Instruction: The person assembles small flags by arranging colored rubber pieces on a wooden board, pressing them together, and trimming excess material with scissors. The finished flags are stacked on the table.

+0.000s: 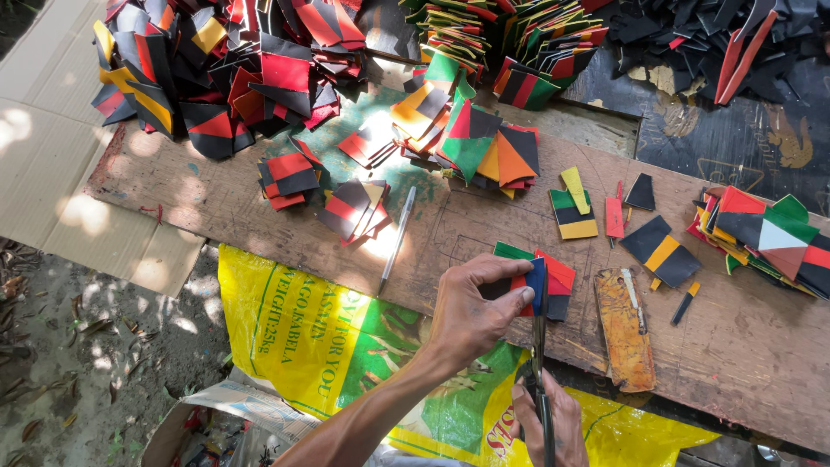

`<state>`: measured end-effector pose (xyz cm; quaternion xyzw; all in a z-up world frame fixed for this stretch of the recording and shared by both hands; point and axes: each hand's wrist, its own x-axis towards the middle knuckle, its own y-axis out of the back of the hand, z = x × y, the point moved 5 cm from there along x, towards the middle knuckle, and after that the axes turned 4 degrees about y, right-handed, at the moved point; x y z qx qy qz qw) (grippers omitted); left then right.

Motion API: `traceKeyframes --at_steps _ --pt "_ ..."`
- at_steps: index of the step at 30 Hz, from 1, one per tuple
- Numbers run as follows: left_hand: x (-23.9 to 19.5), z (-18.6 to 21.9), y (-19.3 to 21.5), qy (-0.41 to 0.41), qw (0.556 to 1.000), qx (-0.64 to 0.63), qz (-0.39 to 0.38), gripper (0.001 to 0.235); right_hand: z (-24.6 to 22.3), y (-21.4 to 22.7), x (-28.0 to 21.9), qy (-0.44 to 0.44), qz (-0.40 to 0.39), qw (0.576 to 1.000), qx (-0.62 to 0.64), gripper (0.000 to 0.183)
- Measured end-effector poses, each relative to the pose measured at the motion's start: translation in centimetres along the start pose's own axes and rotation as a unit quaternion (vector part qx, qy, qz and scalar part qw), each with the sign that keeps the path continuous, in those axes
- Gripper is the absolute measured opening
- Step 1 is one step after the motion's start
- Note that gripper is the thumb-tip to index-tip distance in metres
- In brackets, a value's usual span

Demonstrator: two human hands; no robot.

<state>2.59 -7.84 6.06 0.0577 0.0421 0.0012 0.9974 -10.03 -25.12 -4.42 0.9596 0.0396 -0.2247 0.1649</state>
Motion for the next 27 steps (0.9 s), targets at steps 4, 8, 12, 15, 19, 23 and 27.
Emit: traceKeyframes --at_steps 4,8,12,15,19,23,27 --pt "0.0 0.0 0.0 0.003 1.0 0.003 -0.003 0.032 -0.2 0.1 -0.2 -0.009 0.007 1.0 -0.009 0.017" --pt "0.1 0.0 -0.1 -0.002 1.0 0.003 -0.004 0.032 -0.3 0.2 -0.3 -0.013 0.015 0.999 -0.034 0.02" --pt "0.0 -0.2 -0.2 0.003 1.0 -0.01 -0.006 0.031 0.0 0.1 -0.3 -0.029 0.027 0.999 -0.033 0.02" --pt "0.0 -0.2 -0.3 0.006 1.0 -0.014 -0.009 0.031 0.3 0.1 -0.4 -0.018 0.047 0.998 -0.038 0.018" --pt "0.0 -0.1 -0.2 0.009 1.0 -0.013 -0.017 0.032 -0.3 0.1 -0.5 0.093 0.088 0.989 -0.079 0.019" --pt "-0.1 0.1 -0.1 0.014 1.0 -0.014 -0.019 0.031 0.4 -0.2 -0.8 -0.002 0.083 0.996 -0.031 0.025" --pt "0.4 0.7 0.3 0.012 1.0 -0.011 -0.021 0.031 -0.9 -0.2 -0.5 -0.061 0.068 0.995 -0.026 0.032"
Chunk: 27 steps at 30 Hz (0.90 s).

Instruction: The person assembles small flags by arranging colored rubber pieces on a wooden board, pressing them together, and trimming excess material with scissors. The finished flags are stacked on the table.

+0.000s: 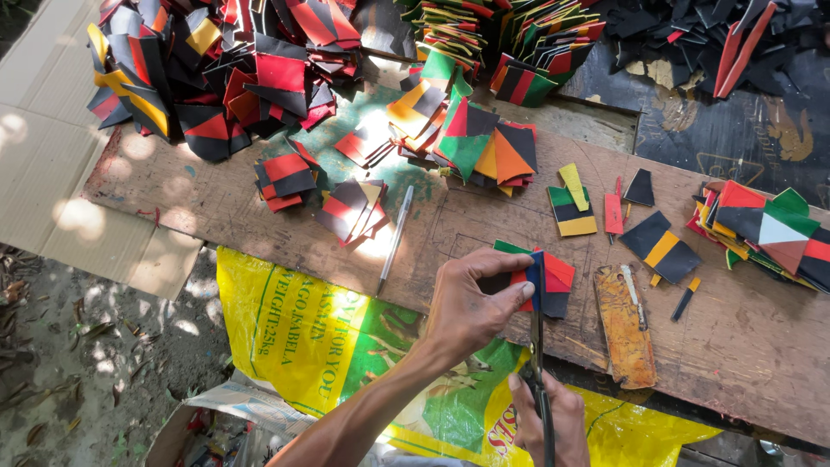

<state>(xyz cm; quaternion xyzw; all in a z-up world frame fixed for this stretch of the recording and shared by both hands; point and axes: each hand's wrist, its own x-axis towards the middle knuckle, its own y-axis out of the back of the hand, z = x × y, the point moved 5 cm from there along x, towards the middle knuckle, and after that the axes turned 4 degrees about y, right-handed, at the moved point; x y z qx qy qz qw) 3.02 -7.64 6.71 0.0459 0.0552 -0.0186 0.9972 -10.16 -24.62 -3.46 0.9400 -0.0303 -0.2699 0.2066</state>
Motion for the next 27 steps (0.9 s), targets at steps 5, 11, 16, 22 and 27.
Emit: traceKeyframes --at_steps 5,11,16,22,27 --pt "0.9 1.1 -0.7 0.006 0.999 -0.025 -0.048 0.032 -3.5 0.8 1.6 0.071 -0.028 0.993 0.088 0.026" --pt "2.1 1.9 -1.5 -0.03 0.997 -0.021 -0.06 0.031 -4.4 1.8 3.2 0.099 0.025 0.993 0.058 0.038" --pt "3.5 -1.1 1.6 0.038 0.999 -0.018 0.02 0.027 -1.6 4.8 3.4 0.071 0.028 0.988 0.131 0.039" --pt "3.7 -6.3 5.5 0.08 0.987 0.096 0.099 0.03 5.3 7.2 2.5 -0.046 0.049 0.994 0.089 0.037" --pt "2.5 -5.7 5.0 -0.051 0.957 0.271 0.087 0.034 8.9 6.3 2.1 -0.101 0.025 0.991 0.087 0.038"
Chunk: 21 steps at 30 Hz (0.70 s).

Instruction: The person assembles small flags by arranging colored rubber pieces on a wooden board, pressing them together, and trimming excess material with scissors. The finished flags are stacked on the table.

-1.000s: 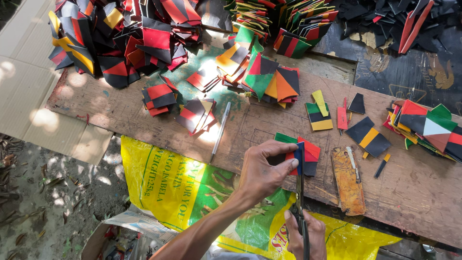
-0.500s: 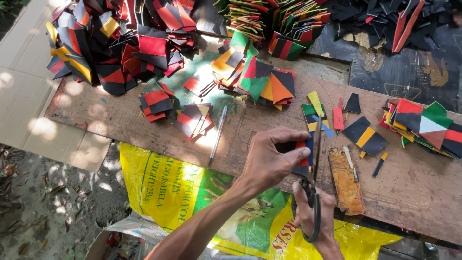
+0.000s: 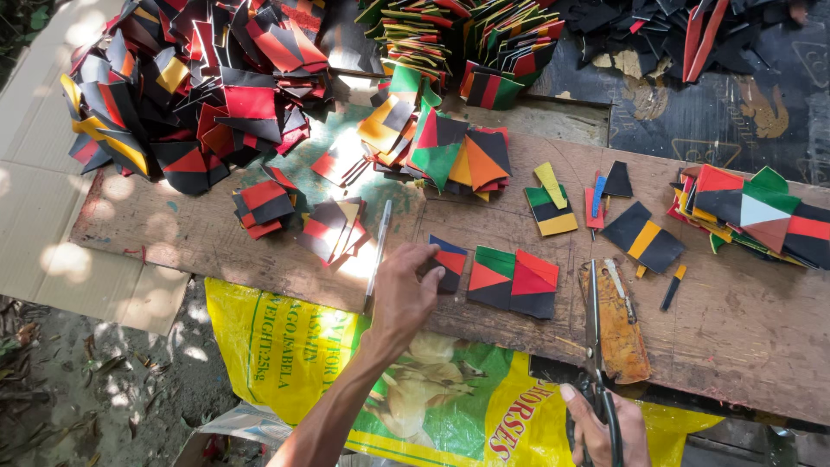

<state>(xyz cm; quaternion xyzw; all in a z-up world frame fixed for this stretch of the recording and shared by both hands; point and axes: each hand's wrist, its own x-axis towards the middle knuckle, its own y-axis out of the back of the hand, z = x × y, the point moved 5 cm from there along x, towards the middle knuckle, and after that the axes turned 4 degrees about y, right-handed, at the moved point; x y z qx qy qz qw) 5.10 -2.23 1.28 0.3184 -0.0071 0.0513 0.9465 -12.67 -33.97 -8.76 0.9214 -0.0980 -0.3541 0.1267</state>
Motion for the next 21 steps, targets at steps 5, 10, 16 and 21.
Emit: traceKeyframes --at_steps 5,10,16,21 --pt "-0.2 3.3 -0.6 -0.079 0.986 0.15 0.002 0.045 0.4 -0.5 -0.1 -0.011 -0.003 1.0 0.004 0.035" --pt "1.1 6.2 -3.4 -0.18 0.965 0.168 -0.091 0.066 -0.4 -0.7 -0.3 -0.012 -0.005 1.0 -0.004 0.038" --pt "1.4 6.2 -3.4 -0.134 0.966 0.15 -0.164 0.047 -1.1 -0.6 -0.9 0.019 -0.003 1.0 -0.021 0.034" --pt "1.8 4.0 -1.4 0.064 0.935 -0.285 -0.2 0.059 -1.1 -1.3 -1.8 0.041 -0.009 0.999 0.008 0.027"
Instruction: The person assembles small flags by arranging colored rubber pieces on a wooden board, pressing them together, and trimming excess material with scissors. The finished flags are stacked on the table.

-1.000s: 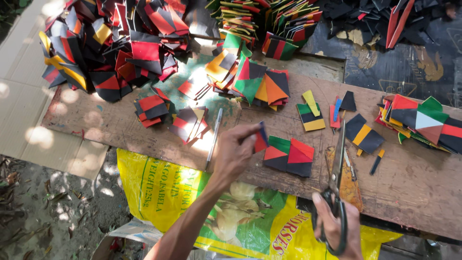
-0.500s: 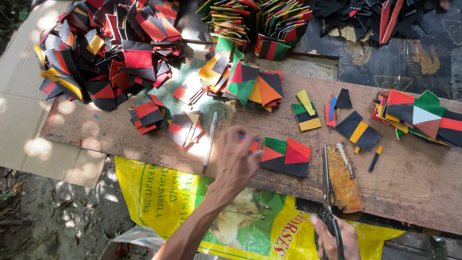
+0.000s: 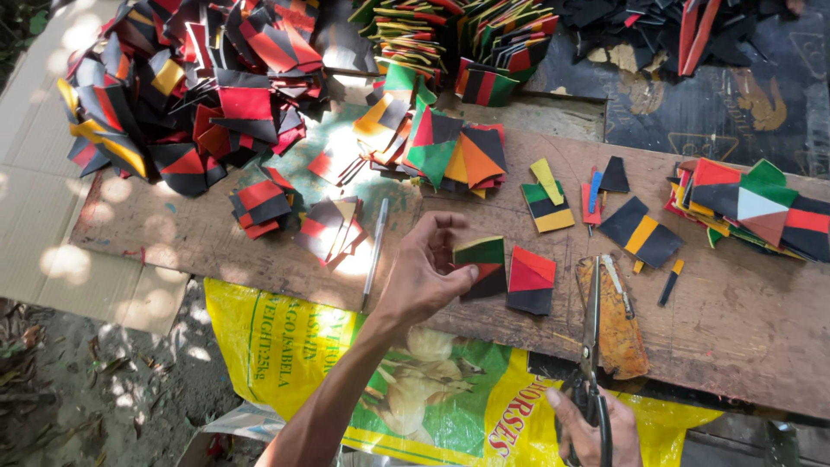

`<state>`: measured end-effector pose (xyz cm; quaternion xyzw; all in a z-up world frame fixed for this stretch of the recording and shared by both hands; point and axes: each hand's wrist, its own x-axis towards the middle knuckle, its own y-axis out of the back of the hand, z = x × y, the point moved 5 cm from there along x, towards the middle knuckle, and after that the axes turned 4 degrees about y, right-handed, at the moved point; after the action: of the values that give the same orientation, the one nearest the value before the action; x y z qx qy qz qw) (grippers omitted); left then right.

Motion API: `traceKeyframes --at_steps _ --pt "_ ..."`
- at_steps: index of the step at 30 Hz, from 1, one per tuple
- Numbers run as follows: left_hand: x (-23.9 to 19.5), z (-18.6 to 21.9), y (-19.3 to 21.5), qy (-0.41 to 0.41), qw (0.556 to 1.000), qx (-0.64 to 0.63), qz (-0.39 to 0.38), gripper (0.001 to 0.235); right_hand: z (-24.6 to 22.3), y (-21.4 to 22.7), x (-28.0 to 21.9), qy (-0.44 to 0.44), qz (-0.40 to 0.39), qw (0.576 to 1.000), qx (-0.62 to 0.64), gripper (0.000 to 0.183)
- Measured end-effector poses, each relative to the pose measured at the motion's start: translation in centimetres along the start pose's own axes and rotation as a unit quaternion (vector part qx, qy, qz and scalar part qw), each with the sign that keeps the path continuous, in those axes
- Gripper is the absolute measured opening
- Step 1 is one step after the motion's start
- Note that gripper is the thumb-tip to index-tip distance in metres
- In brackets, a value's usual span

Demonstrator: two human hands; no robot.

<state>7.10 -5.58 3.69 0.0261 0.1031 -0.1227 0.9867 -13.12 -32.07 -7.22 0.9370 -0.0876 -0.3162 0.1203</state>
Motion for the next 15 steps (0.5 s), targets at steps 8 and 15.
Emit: traceKeyframes --at_steps 8,15 --pt "-0.7 -1.5 -1.2 -0.026 0.996 -0.068 0.059 0.037 2.5 -4.4 0.0 0.017 -0.079 0.992 0.1 0.044" --pt "-1.8 -1.3 -2.4 -0.005 0.992 -0.072 0.102 0.029 2.9 -5.6 -0.1 0.099 -0.181 0.973 0.1 0.063"
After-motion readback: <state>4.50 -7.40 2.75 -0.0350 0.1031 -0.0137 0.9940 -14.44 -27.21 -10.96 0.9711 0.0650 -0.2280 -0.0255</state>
